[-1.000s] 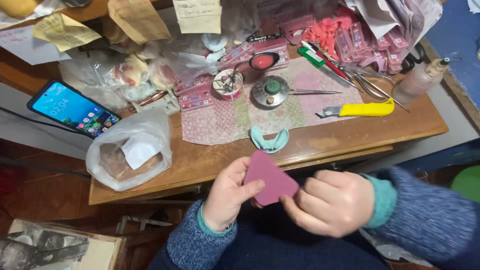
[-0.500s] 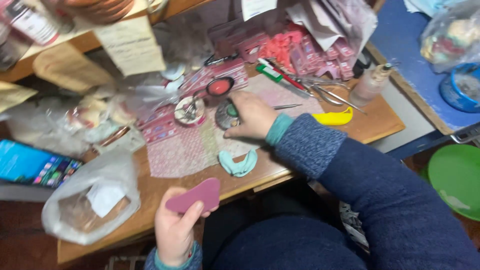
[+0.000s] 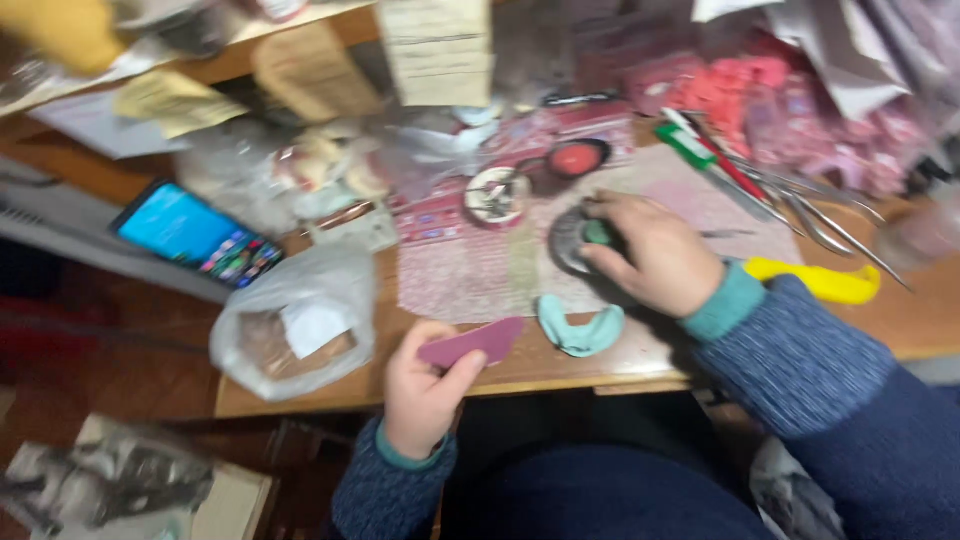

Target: The person works at a cluttered wooden table, manipulating a light blue malleable object. They use a yellow utility knife to trim the object and a pair of scissors to cut it further. The person also handles a white tissue and a pink sheet of material, placing them on the table.

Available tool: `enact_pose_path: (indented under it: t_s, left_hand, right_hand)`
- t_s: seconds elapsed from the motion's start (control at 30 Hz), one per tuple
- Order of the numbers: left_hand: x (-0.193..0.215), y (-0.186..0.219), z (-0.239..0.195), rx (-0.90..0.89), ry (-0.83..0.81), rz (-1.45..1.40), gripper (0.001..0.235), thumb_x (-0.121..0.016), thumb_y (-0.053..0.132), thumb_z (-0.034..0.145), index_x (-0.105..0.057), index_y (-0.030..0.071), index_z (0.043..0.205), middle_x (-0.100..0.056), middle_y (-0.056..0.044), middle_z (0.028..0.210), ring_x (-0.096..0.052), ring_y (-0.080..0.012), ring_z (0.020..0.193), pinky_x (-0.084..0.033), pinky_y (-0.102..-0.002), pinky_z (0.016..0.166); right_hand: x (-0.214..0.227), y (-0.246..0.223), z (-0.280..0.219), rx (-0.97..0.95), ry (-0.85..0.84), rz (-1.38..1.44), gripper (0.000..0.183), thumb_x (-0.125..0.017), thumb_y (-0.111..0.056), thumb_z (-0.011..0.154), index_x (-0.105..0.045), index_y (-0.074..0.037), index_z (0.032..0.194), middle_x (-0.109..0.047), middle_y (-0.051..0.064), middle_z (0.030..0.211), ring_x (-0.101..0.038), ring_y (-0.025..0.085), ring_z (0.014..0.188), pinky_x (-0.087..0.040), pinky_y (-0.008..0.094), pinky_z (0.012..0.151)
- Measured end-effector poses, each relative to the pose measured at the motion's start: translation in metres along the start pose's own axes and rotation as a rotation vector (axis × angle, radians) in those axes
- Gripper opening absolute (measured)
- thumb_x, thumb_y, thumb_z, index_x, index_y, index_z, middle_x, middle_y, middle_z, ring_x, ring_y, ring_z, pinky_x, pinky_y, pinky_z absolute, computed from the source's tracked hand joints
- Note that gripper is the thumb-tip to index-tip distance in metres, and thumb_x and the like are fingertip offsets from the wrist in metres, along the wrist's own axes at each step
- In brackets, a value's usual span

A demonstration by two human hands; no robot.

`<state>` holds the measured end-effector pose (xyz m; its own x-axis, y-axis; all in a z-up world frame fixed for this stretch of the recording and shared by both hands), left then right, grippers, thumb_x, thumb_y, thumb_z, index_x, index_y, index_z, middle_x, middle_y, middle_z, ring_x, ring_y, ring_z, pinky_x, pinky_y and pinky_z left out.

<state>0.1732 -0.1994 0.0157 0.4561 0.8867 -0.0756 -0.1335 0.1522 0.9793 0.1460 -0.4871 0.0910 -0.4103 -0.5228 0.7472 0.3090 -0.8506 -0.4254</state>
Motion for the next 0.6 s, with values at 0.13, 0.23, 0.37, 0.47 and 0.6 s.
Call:
enact_pose_path:
  t_s: [0.13, 0.23, 0.37, 0.47, 0.6]
  left_hand:
    - [0.001, 0.024, 0.027, 0.021, 0.076, 0.132, 0.028, -0.072, -0.004, 0.091, -0.058, -0.002, 0.116, -0.074, -0.010, 0.099, -0.073, -0.0167, 0.088, -0.059, -0.030, 0.078]
    - [0.000, 0.032, 0.042, 0.132, 0.120, 0.110, 0.046, -0.070, 0.002, 0.085, -0.048, 0.007, 0.125, -0.073, -0.008, 0.101, -0.075, -0.0146, 0.086, -0.062, -0.030, 0.066]
    - [-0.002, 0.036, 0.048, 0.208, 0.074, 0.796, 0.053, -0.078, 0.026, 0.084, -0.053, 0.009, 0.129, -0.078, -0.016, 0.097, -0.076, -0.0279, 0.083, -0.057, -0.038, 0.069]
    - [-0.006, 0.053, 0.049, 0.115, 0.068, 1.107, 0.059, -0.082, 0.038, 0.080, -0.057, 0.008, 0.124, -0.073, -0.018, 0.102, -0.072, -0.0348, 0.086, -0.056, -0.044, 0.069]
    - [-0.014, 0.076, 0.053, 0.042, 0.022, 1.276, 0.055, -0.083, 0.041, 0.079, -0.059, 0.005, 0.113, -0.066, -0.017, 0.106, -0.070, -0.0365, 0.081, -0.056, -0.047, 0.065]
  right_hand:
    - [-0.004, 0.003, 0.001, -0.015, -0.001, -0.030, 0.036, -0.076, -0.024, 0.089, -0.066, -0.001, 0.116, -0.068, 0.023, 0.127, -0.065, 0.041, 0.115, -0.051, 0.046, 0.099]
    - [0.008, -0.003, 0.002, 0.017, 0.042, -0.084, 0.039, -0.078, -0.027, 0.087, -0.066, 0.000, 0.111, -0.070, 0.018, 0.116, -0.064, 0.040, 0.107, -0.051, 0.047, 0.095]
    - [0.033, 0.019, -0.006, -0.099, 0.127, -0.271, 0.037, -0.083, -0.030, 0.090, -0.071, -0.001, 0.109, -0.065, 0.019, 0.102, -0.062, 0.038, 0.100, -0.050, 0.047, 0.091]
    - [0.035, 0.061, -0.011, -0.213, 0.065, -0.423, 0.034, -0.084, -0.029, 0.091, -0.076, -0.003, 0.111, -0.065, 0.020, 0.095, -0.063, 0.039, 0.098, -0.050, 0.048, 0.090]
    - [0.023, 0.087, -0.012, -0.194, -0.034, -0.393, 0.029, -0.081, -0.020, 0.086, -0.079, -0.009, 0.112, -0.071, 0.017, 0.094, -0.067, 0.039, 0.095, -0.052, 0.048, 0.088]
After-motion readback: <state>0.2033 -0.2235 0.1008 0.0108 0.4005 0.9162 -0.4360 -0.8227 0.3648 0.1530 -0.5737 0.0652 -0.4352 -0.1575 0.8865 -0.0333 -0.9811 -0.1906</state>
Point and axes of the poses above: each hand's wrist, its own z-axis towards the middle knuckle, its own x-axis out of the back of the hand, y = z × x, the point moved 7 cm from there along z, towards the middle knuckle
